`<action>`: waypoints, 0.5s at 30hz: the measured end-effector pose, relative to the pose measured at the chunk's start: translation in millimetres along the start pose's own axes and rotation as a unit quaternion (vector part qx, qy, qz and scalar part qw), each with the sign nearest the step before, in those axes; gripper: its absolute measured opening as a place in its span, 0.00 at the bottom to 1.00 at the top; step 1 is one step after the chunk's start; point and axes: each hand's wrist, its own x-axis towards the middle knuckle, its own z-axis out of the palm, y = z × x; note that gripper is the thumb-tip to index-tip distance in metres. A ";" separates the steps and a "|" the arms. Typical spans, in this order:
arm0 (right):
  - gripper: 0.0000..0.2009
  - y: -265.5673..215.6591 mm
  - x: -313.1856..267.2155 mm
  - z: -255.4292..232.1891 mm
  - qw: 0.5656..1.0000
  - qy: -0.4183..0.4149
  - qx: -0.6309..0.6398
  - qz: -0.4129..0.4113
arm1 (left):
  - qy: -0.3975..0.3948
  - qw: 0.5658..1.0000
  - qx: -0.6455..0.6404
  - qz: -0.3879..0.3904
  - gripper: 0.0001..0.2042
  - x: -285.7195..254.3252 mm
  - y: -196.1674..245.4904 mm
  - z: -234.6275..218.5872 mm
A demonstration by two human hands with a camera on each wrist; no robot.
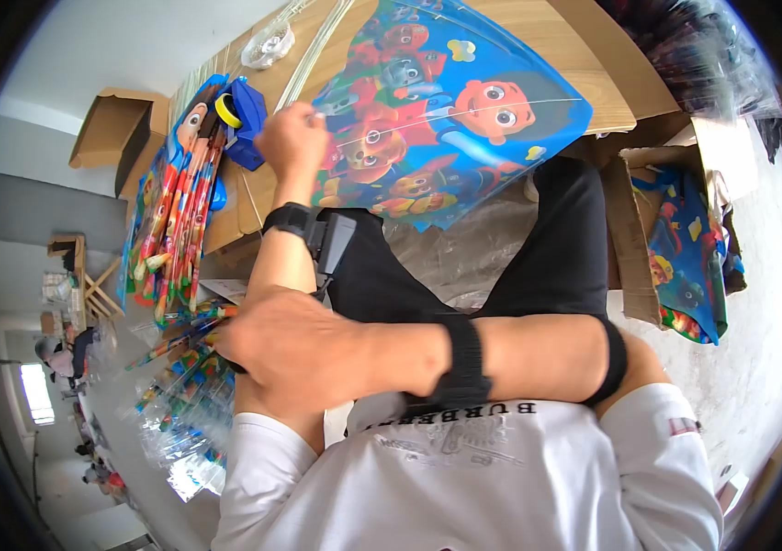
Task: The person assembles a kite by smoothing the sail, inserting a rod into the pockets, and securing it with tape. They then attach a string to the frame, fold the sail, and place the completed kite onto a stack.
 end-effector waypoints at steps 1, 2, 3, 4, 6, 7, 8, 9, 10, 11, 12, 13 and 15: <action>0.09 2.3 -13.1 -11.4 0.999 -0.048 0.007 -0.012 | -0.043 0.973 -0.129 -0.188 0.07 7.0 -10.3 -1.0; 0.10 5.6 -24.9 -21.7 0.995 -0.100 0.015 -0.024 | -0.018 0.880 -0.338 -0.333 0.08 21.3 -43.3 7.2; 0.14 19.6 -34.6 -21.5 0.994 -0.057 0.081 -0.045 | 0.062 0.690 -0.517 -0.503 0.10 29.2 -33.2 -15.6; 0.17 33.9 -42.2 -28.4 0.995 -0.067 0.075 -0.014 | 0.059 0.616 -0.600 -0.507 0.10 33.5 -29.1 -36.4; 0.20 77.3 -49.7 -32.8 0.983 -0.092 0.153 0.032 | 0.075 0.495 -0.715 -0.488 0.10 42.1 -18.8 -62.6; 0.21 97.4 -52.5 -27.4 0.964 -0.103 0.238 0.050 | 0.091 0.455 -0.751 -0.470 0.09 45.0 -11.8 -68.7; 0.21 98.3 -51.5 -24.4 0.984 -0.101 0.144 0.018 | 0.101 0.435 -0.767 -0.460 0.08 47.1 -6.1 -71.4; 0.22 110.7 -46.9 -15.3 0.985 -0.090 0.149 0.005 | 0.100 0.435 -0.768 -0.460 0.08 46.2 -4.5 -70.8; 0.22 117.1 -42.1 -10.4 0.985 -0.079 0.153 -0.007 | 0.103 0.406 -0.778 -0.468 0.08 44.9 -2.5 -68.8; 0.22 121.6 -44.9 -11.3 0.986 -0.077 0.149 -0.006 | 0.108 0.377 -0.790 -0.472 0.08 45.7 -0.5 -66.7; 0.21 121.9 -44.4 -14.6 0.982 -0.102 0.158 0.005 | 0.114 0.347 -0.801 -0.474 0.08 46.8 0.1 -64.9; 0.19 121.3 -45.6 -15.3 0.977 -0.126 0.169 0.018 | 0.120 0.318 -0.809 -0.479 0.08 45.3 -0.2 -63.1; 0.16 118.7 -48.6 -15.4 0.965 -0.173 0.193 0.045 | 0.130 0.259 -0.823 -0.489 0.08 40.8 -2.1 -58.5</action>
